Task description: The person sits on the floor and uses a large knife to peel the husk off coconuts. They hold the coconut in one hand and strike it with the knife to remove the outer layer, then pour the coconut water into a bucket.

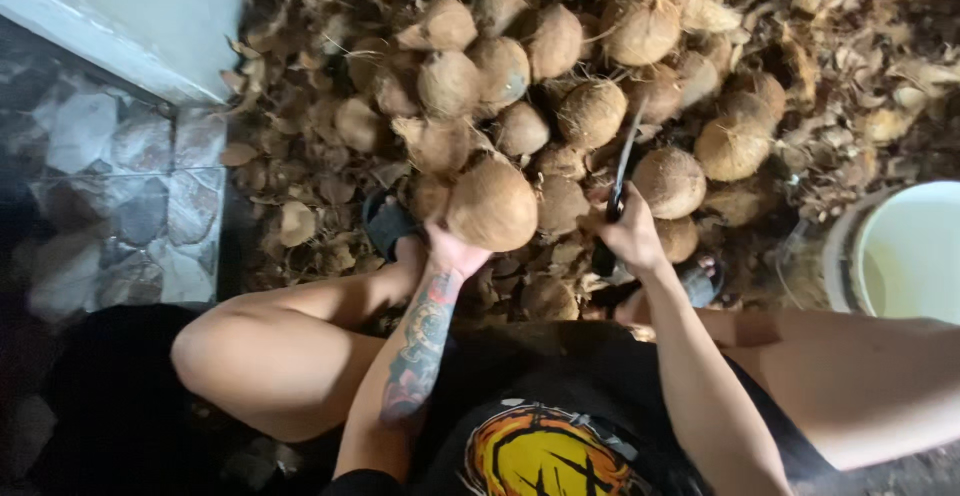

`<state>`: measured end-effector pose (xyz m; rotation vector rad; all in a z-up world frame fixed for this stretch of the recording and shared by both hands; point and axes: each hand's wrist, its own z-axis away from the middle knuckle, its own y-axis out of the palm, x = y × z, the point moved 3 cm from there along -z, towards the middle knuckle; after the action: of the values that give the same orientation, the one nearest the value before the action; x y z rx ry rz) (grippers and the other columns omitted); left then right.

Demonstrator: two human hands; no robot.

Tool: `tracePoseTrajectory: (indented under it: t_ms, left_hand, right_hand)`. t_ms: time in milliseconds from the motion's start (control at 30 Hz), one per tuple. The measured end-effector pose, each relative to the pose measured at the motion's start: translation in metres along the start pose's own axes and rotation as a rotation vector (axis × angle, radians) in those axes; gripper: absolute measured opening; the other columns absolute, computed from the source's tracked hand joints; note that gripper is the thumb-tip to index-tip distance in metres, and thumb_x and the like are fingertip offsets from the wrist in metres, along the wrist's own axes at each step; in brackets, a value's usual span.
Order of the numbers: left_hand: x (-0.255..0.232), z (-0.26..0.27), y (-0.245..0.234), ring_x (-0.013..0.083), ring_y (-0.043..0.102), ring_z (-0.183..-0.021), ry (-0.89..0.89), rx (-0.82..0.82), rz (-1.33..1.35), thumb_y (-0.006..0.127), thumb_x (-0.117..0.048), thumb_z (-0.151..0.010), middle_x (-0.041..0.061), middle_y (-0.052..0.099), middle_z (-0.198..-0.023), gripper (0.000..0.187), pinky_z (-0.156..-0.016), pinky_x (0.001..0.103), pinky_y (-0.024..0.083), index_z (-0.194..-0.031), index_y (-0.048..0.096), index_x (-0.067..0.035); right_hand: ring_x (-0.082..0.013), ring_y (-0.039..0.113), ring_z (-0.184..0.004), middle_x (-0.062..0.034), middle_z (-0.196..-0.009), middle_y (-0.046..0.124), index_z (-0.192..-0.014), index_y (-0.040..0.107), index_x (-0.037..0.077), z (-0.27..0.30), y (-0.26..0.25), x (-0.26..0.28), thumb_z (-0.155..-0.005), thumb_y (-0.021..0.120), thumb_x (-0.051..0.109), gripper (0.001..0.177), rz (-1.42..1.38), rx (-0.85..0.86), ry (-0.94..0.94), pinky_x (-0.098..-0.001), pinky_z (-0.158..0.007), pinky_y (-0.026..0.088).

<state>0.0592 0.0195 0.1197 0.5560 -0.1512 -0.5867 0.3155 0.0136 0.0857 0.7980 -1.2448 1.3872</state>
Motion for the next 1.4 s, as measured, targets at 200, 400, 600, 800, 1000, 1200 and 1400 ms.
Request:
tracePoseTrajectory:
  t_ms: [200, 400, 600, 800, 1000, 1200, 1400]
  left_hand:
    - [0.005, -0.096, -0.092, 0.0390, 0.071, -0.120, 0.252, 0.216, -0.115, 0.085, -0.036, -0.083, 0.017, 0.075, -0.130, 0.055, -0.109, 0.054, 0.054, -0.130, 0.073, -0.010]
    - [0.000, -0.087, -0.089, 0.0445, 0.065, -0.127, 0.241, 0.232, -0.024, 0.085, -0.041, -0.081, 0.020, 0.070, -0.136, 0.063, -0.111, 0.067, 0.046, -0.133, 0.071, -0.009]
    - [-0.008, -0.088, -0.084, 0.0405, 0.059, -0.131, 0.249, 0.168, -0.209, 0.067, -0.060, -0.081, 0.020, 0.062, -0.140, 0.069, -0.104, 0.065, 0.052, -0.131, 0.066, -0.012]
    - [-0.016, -0.094, -0.099, 0.0410, 0.067, -0.128, 0.334, 0.013, -0.042, 0.090, -0.043, -0.078, 0.017, 0.070, -0.140, 0.069, -0.113, 0.065, 0.048, -0.137, 0.068, -0.014]
    - [-0.004, -0.118, -0.101, 0.0435, 0.063, -0.131, 0.318, 0.111, -0.006, 0.089, -0.040, -0.082, 0.021, 0.066, -0.143, 0.072, -0.114, 0.066, 0.045, -0.142, 0.063, -0.008]
    - [-0.017, -0.075, -0.079, 0.0484, 0.050, -0.143, 0.353, 0.024, -0.004, 0.088, -0.032, -0.080, 0.026, 0.055, -0.153, 0.088, -0.118, 0.071, 0.037, -0.154, 0.051, -0.003]
    - [-0.026, -0.109, -0.115, 0.0480, 0.054, -0.138, 0.407, -0.034, -0.064, 0.089, -0.024, -0.084, 0.026, 0.061, -0.146, 0.077, -0.113, 0.064, 0.047, -0.147, 0.054, 0.001]
  right_hand:
    - [-0.0332, 0.067, -0.038, -0.0190, -0.061, 0.065, -0.091, 0.059, 0.000, 0.064, 0.042, -0.037, -0.085, 0.065, -0.003, 0.009, -0.256, 0.293, -0.077, -0.0451, -0.042, 0.060]
    - [-0.0248, 0.060, -0.028, -0.0143, -0.038, 0.059, -0.061, 0.059, 0.002, 0.104, 0.039, 0.052, -0.078, 0.057, -0.012, 0.022, -0.315, 0.440, -0.169, -0.0305, -0.036, 0.048]
    - [-0.0212, 0.074, -0.066, -0.0062, -0.074, 0.067, -0.089, 0.053, 0.007, 0.161, 0.007, 0.161, -0.101, 0.053, 0.008, 0.012, -0.205, 0.408, -0.825, -0.0295, -0.065, 0.065]
    - [-0.0285, 0.054, -0.030, -0.0100, -0.032, 0.055, -0.028, 0.059, 0.010, 0.127, 0.050, -0.008, -0.078, 0.059, 0.023, 0.052, 0.303, 0.624, 0.190, -0.0398, -0.050, 0.051]
    - [-0.0311, 0.069, -0.036, -0.0152, -0.040, 0.068, -0.044, 0.065, 0.004, 0.142, 0.022, 0.089, -0.074, 0.064, -0.002, 0.031, -0.018, 0.448, -0.108, -0.0348, -0.060, 0.058]
    - [-0.0277, 0.069, -0.052, -0.0093, -0.061, 0.070, -0.075, 0.065, 0.009, 0.146, 0.017, 0.038, -0.085, 0.067, 0.021, 0.016, 0.047, 0.469, -0.367, -0.0349, -0.052, 0.055]
    - [-0.0280, 0.062, -0.031, -0.0145, -0.036, 0.056, -0.054, 0.057, 0.002, 0.136, 0.051, 0.012, -0.074, 0.064, 0.007, 0.022, 0.048, 0.625, 0.202, -0.0353, -0.039, 0.049]
